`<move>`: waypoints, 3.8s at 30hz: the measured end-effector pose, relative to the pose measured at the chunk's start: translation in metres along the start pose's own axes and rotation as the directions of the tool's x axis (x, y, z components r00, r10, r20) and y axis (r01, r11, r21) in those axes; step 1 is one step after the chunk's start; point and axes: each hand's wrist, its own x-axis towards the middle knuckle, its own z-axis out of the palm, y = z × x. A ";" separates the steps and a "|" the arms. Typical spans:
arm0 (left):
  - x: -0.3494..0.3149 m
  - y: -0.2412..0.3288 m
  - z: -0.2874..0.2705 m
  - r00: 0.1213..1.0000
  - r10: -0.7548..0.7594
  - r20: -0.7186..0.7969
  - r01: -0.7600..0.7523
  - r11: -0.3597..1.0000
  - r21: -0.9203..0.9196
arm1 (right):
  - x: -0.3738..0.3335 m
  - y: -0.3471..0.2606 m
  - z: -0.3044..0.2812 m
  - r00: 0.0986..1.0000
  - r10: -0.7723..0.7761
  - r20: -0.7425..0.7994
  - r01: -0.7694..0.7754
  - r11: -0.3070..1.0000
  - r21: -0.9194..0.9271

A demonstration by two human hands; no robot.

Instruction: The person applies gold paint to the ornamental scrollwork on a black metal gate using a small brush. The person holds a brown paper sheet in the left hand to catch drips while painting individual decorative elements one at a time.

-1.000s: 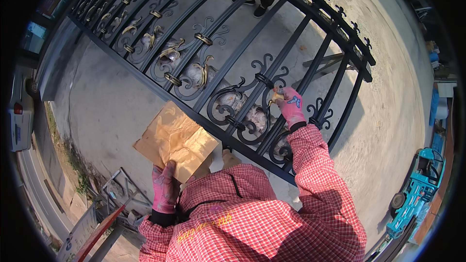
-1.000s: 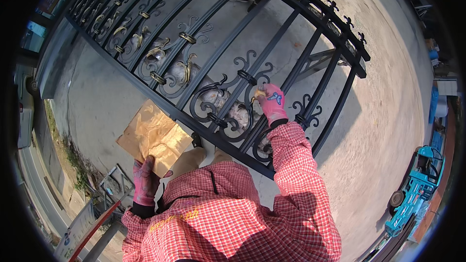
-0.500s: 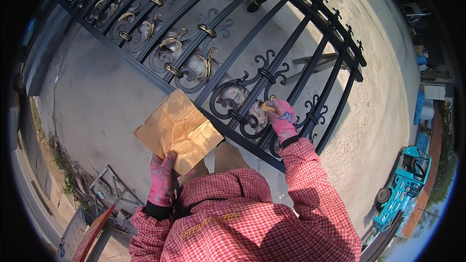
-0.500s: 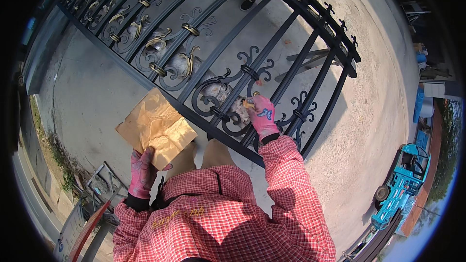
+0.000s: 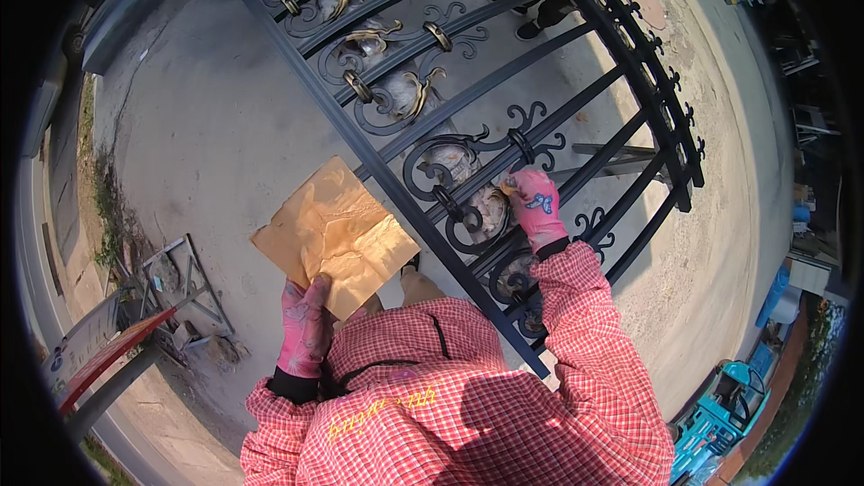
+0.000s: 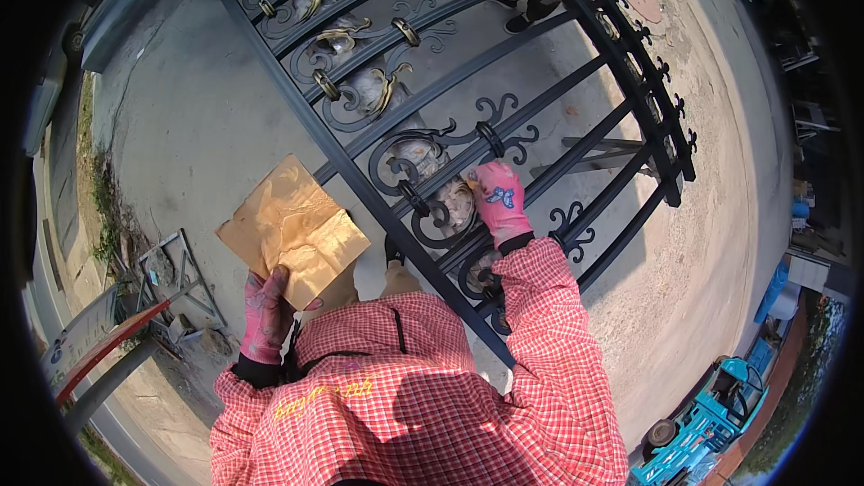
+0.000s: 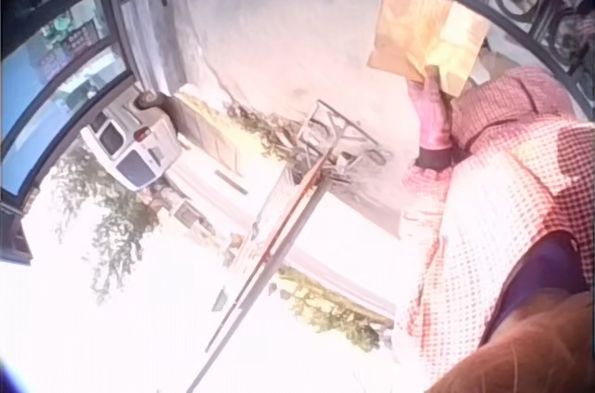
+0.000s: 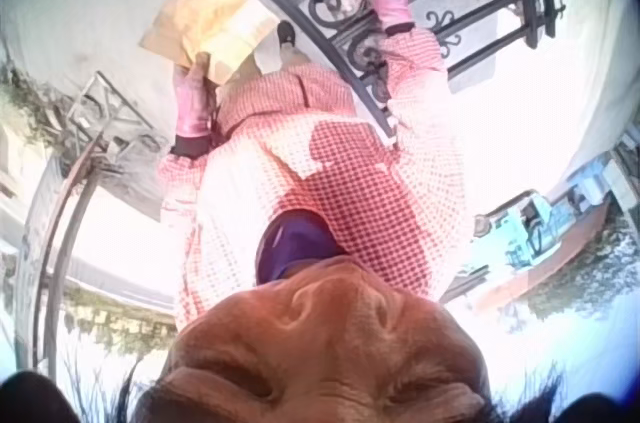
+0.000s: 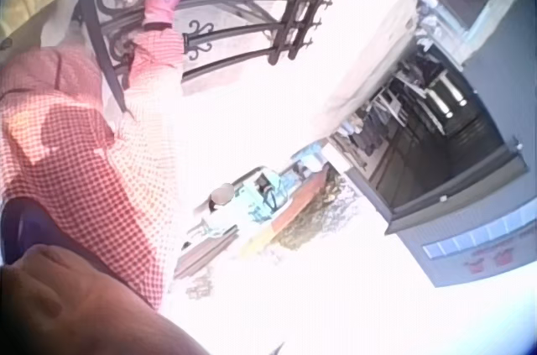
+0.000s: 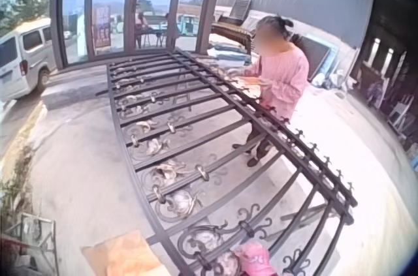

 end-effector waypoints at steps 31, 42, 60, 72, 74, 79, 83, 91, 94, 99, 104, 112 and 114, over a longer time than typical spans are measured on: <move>-0.038 -0.028 0.018 0.991 0.089 -0.098 -0.094 0.995 -0.042 | -0.048 0.023 0.017 0.977 -0.153 0.145 0.127 0.977 0.173; -0.032 -0.033 0.021 0.990 0.084 -0.117 -0.085 0.996 -0.002 | -0.037 0.054 0.003 0.996 -0.087 -0.022 0.089 0.954 0.285; -0.026 -0.027 0.032 0.990 0.079 -0.113 -0.079 0.997 0.001 | -0.032 0.050 0.015 0.979 0.078 -0.187 -0.012 0.944 0.331; -0.024 -0.021 0.038 0.990 0.084 -0.117 -0.089 0.995 -0.037 | -0.027 0.058 0.015 0.960 0.209 -0.184 -0.178 0.969 0.170; -0.024 -0.019 0.039 0.987 0.098 -0.125 -0.101 0.995 -0.025 | -0.024 0.055 0.010 0.966 0.180 -0.188 -0.147 0.973 0.177; -0.016 -0.016 0.025 0.992 0.081 -0.092 -0.081 0.997 0.006 | -0.018 0.073 0.004 0.959 0.214 -0.184 -0.185 0.969 0.161; -0.005 -0.004 0.022 0.995 0.062 -0.083 -0.066 0.997 -0.047 | 0.012 0.033 -0.021 0.900 0.423 -0.102 -0.309 0.787 0.534; 0.027 0.026 0.016 0.999 0.025 -0.047 -0.027 0.998 -0.056 | 0.109 0.003 0.005 0.998 -0.046 0.040 0.041 0.993 0.109; 0.034 0.029 0.001 0.994 0.057 -0.094 -0.062 0.997 -0.049 | 0.125 0.018 0.018 0.990 -0.069 0.120 0.070 0.998 0.001; 0.039 0.034 -0.014 0.987 0.036 -0.159 -0.048 0.997 -0.068 | 0.125 0.018 0.018 0.963 -0.077 0.259 0.070 0.997 0.038; 0.039 0.040 -0.018 0.989 -0.007 -0.145 -0.003 0.997 -0.074 | 0.127 0.013 0.013 0.979 -0.027 0.201 0.018 0.999 0.044; 0.036 0.032 -0.025 0.989 0.006 -0.150 -0.016 0.998 -0.064 | 0.122 -0.003 0.025 0.982 0.022 0.189 -0.053 0.986 0.160; 0.036 0.030 -0.027 0.989 0.000 -0.145 -0.009 0.998 -0.058 | 0.117 -0.002 0.035 0.972 -0.027 0.234 0.014 0.998 0.057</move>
